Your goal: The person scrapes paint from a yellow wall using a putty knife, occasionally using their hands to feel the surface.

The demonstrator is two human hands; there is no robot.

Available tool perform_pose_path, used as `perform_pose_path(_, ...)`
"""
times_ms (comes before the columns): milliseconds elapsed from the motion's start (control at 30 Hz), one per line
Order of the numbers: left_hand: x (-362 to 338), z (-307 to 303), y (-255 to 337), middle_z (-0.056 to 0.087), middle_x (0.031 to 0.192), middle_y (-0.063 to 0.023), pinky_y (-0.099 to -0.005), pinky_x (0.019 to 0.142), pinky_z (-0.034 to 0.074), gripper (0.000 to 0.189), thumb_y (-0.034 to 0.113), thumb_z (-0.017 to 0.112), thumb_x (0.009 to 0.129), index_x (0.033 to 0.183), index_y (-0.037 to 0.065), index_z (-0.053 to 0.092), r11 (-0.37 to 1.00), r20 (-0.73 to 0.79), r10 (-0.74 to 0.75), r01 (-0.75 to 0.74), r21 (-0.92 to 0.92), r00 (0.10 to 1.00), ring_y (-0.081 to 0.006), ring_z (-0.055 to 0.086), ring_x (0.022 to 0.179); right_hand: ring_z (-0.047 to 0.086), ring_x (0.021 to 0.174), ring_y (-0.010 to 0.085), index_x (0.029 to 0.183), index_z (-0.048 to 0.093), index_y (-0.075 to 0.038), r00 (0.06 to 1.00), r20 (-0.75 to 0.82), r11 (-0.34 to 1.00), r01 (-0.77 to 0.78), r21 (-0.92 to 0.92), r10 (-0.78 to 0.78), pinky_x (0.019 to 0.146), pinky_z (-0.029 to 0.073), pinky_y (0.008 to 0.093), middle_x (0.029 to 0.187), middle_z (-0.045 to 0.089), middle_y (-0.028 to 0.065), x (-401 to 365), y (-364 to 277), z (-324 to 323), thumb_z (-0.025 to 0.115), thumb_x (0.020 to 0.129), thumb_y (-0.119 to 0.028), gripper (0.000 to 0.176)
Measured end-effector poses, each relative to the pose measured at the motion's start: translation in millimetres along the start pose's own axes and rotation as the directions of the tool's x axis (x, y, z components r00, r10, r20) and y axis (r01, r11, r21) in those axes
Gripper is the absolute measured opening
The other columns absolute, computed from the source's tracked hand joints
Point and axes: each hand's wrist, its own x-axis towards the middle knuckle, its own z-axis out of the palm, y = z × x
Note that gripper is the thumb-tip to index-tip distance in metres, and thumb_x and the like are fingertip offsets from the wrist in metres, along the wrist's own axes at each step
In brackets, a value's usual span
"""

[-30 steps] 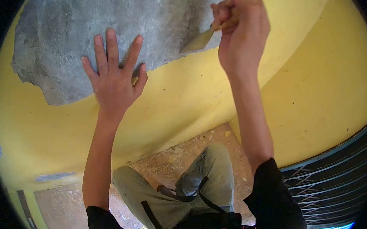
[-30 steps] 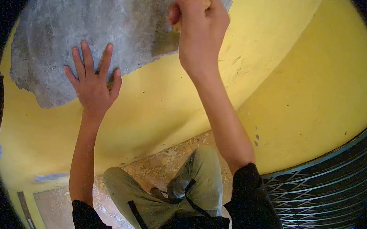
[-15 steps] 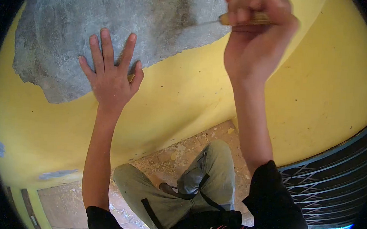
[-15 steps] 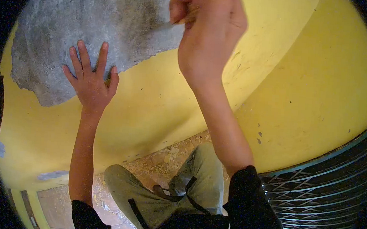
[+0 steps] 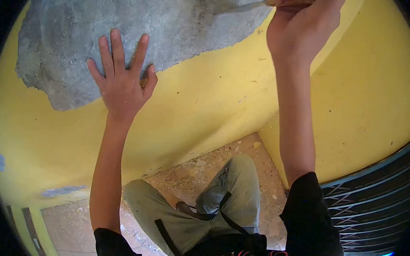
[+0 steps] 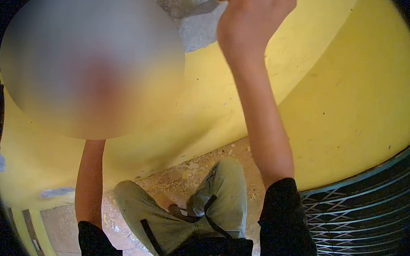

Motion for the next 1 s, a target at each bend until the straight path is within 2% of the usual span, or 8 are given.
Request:
perform_pose_path(67, 2, 1, -1, 0.019, 0.155, -0.0191, -0.0666, 0.105, 0.013, 0.059, 0.042, 0.05, 0.087, 0.144, 0.03, 0.039, 1.0, -0.006, 0.018, -0.018, 0.01, 1.0, -0.0412, 0.019, 0.141, 0.04, 0.048, 0.0117, 0.07, 0.047, -0.008, 1.0, 0.011, 1.0, -0.007, -0.004, 0.007, 0.045, 0.037, 0.0266, 0.057, 0.043, 0.0017, 1, 12, -10, 0.044, 0.092, -0.019, 0.025)
perform_pose_path(133, 1, 1, -2, 0.019, 0.155, -0.019, -0.0667, 0.105, 0.014, 0.059, 0.042, 0.05, 0.088, 0.144, 0.03, 0.039, 1.0, -0.01, 0.021, -0.021, 0.008, 1.0, -0.0412, 0.019, 0.141, 0.038, 0.048, 0.0109, 0.069, 0.042, -0.01, 0.996, -0.054, 0.793, -0.091, -0.603, 0.073, 0.048, 0.039, 0.0264, 0.056, 0.039, 0.0007, -12, 29, -20, 0.044, 0.092, -0.02, 0.026)
perform_pose_path(300, -2, -1, -1, 0.017, 0.155, -0.0188, -0.0669, 0.104, 0.016, 0.059, 0.041, 0.05, 0.088, 0.145, 0.031, 0.038, 1.0, 0.019, 0.019, -0.02, 0.009, 1.0, -0.0412, 0.018, 0.142, 0.039, 0.047, 0.0092, 0.071, 0.048, -0.007, 0.991, -0.111, 0.995, 0.081, 0.059, -0.074, 0.043, 0.036, 0.0262, 0.055, 0.043, 0.0024, -5, 32, -33, 0.044, 0.094, -0.018, 0.026)
perform_pose_path(400, 4, -2, 0, 0.016, 0.156, -0.0187, -0.0671, 0.104, 0.016, 0.059, 0.041, 0.05, 0.088, 0.145, 0.031, 0.037, 1.0, -0.006, 0.024, -0.024, -0.002, 1.0, -0.0413, 0.018, 0.142, 0.038, 0.045, 0.0091, 0.068, 0.044, -0.009, 0.997, 0.041, 0.904, 0.073, -0.42, -0.062, 0.044, 0.037, 0.0266, 0.053, 0.039, 0.0014, -32, 48, -25, 0.045, 0.094, -0.022, 0.029)
perform_pose_path(533, 3, 0, -1, 0.016, 0.156, -0.0186, -0.0674, 0.104, 0.016, 0.059, 0.041, 0.049, 0.089, 0.145, 0.03, 0.037, 1.0, 0.004, 0.017, -0.017, -0.002, 1.0, -0.0415, 0.019, 0.141, 0.044, 0.044, 0.0098, 0.058, 0.051, -0.002, 0.996, -0.017, 0.996, 0.087, -0.018, -0.087, 0.044, 0.033, 0.0246, 0.046, 0.045, 0.0016, -10, 24, -22, 0.048, 0.091, -0.02, 0.037)
perform_pose_path(700, 3, 1, -2, 0.016, 0.156, -0.0185, -0.0672, 0.104, 0.016, 0.059, 0.042, 0.049, 0.088, 0.145, 0.031, 0.037, 1.0, -0.002, 0.013, -0.013, 0.007, 1.0, -0.0414, 0.019, 0.141, 0.041, 0.046, 0.0141, 0.062, 0.039, -0.006, 0.917, -0.16, 0.872, -0.397, -0.287, 0.365, 0.049, 0.038, 0.0284, 0.051, 0.037, 0.0028, -60, 58, -35, 0.044, 0.087, -0.023, 0.031)
perform_pose_path(800, -5, 3, -1, 0.016, 0.156, -0.0183, -0.067, 0.104, 0.016, 0.059, 0.043, 0.048, 0.089, 0.145, 0.032, 0.037, 1.0, 0.02, 0.022, -0.023, 0.018, 1.0, -0.0413, 0.019, 0.141, 0.034, 0.043, 0.0154, 0.064, 0.039, -0.007, 0.982, -0.164, 0.976, -0.124, -0.177, 0.095, 0.046, 0.037, 0.0302, 0.05, 0.035, 0.0029, -35, 41, -42, 0.046, 0.086, -0.024, 0.028)
perform_pose_path(1000, -1, 4, -1, 0.016, 0.156, -0.018, -0.0677, 0.104, 0.015, 0.059, 0.042, 0.048, 0.088, 0.145, 0.032, 0.037, 1.0, -0.014, 0.022, -0.022, 0.022, 1.0, -0.0415, 0.019, 0.141, 0.035, 0.042, 0.0085, 0.066, 0.042, -0.011, 0.987, -0.161, 0.999, -0.02, -0.033, 0.014, 0.039, 0.032, 0.026, 0.05, 0.037, -0.0014, 8, 15, -16, 0.045, 0.096, -0.019, 0.031)
